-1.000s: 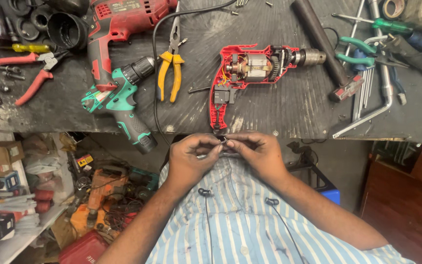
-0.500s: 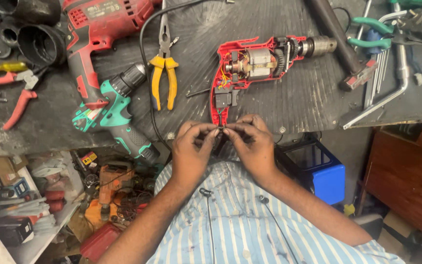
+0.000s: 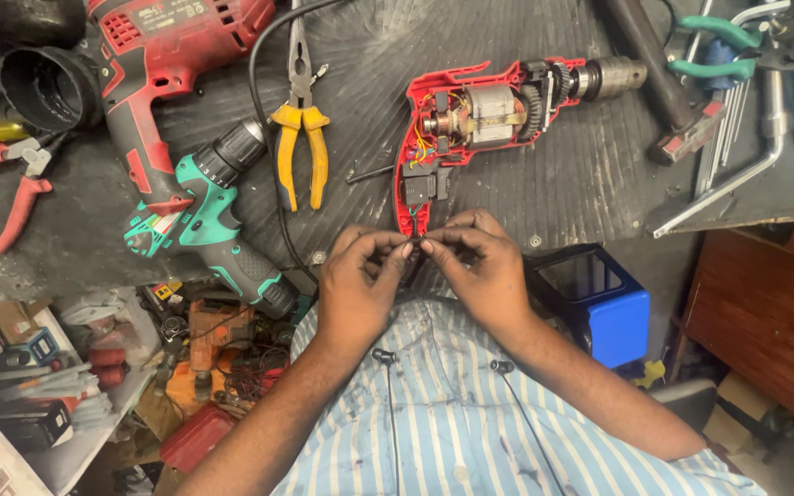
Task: The person repairs a disassembled electric drill on a workbench. They handle small internal components and wires, use a screwdriver on the drill housing, briefly reach into a parts shelf, and press the drill housing halves together by hand.
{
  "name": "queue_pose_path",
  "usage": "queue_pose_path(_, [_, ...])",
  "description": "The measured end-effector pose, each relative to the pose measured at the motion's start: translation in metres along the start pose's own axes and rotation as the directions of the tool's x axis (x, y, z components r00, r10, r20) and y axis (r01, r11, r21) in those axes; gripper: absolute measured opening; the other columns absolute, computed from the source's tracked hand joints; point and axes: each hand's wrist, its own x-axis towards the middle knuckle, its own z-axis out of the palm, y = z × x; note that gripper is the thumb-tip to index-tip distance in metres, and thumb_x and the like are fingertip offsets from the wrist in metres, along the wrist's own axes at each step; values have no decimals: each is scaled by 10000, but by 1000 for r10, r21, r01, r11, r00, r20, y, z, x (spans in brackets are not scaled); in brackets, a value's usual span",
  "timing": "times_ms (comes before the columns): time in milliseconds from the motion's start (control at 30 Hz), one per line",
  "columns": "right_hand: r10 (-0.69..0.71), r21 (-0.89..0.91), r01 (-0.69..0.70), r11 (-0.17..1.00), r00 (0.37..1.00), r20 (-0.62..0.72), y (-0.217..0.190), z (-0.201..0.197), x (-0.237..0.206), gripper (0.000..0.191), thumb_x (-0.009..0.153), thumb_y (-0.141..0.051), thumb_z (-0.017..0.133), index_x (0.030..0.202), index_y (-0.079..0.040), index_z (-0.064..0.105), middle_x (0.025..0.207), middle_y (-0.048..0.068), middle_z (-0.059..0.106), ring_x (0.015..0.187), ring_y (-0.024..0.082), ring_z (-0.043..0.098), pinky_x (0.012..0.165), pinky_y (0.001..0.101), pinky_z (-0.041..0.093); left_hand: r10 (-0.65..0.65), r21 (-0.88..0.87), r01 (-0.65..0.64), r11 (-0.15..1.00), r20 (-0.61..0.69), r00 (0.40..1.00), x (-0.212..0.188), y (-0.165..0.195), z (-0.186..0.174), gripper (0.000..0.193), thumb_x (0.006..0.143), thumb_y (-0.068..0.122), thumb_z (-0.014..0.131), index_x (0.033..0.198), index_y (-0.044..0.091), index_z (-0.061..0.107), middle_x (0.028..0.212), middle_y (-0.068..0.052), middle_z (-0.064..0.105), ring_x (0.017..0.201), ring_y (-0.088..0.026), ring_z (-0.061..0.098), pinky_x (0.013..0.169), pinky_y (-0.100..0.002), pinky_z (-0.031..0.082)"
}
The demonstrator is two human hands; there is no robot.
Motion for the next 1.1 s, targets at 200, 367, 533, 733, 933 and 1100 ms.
queue_pose_path(200, [74,19,-75,997,995,73,-2,-6,6,134,879,-82,804,997,-21,787,987,41,668,832,107,664,672,225,552,-46,24,46,999,-2,999,5,7,-1,117,894,125,770,952,25,751,918,-52,680,736,-114,695,628,-248,552])
queue_pose_path(367, [59,5,-60,998,995,81,-5,-6,9,126,875,-79,801,984,-21,773,999,42,661,838,102,674,668,225,571,-35,63,33,997,31,999,8,9,-4,123,893,130,776,952,30,735,918,-56,678,738,-123,710,639,-255,568])
queue_pose_path(533, [-158,-41,158,987,987,6,-1,-1,7,153,886,-58,803,1028,-30,753,997,64,686,842,134,707,666,252,581,358,190,-358,914,36,933,9,-2,-9,175,913,106,776,1051,43,688,1063,-116,682,884,-222,733,718,-309,599])
queue_pose_path(733, [-526,-340,495,799,850,3,14,1,7,235,843,-57,843,1059,-66,752,1012,83,716,839,234,731,707,339,592,606,408,-606,683,147,781,13,-21,-10,192,962,137,780,1102,53,678,1057,-85,695,857,-243,738,718,-346,606])
queue_pose_path(933, [-584,-363,548,754,812,12,23,2,11,230,850,-53,836,1061,-62,747,1021,80,714,865,252,735,717,353,598,674,400,-710,580,252,694,20,-28,-17,260,906,156,768,1124,49,677,1091,-83,677,848,-245,725,737,-359,593])
queue_pose_path(1100, [-597,-356,563,746,802,17,21,1,10,223,849,-61,837,1052,-69,744,994,81,699,839,250,725,697,356,590,663,481,-663,574,202,721,8,-12,-33,238,874,120,752,1102,93,692,1099,-69,692,941,-264,708,805,-379,570])
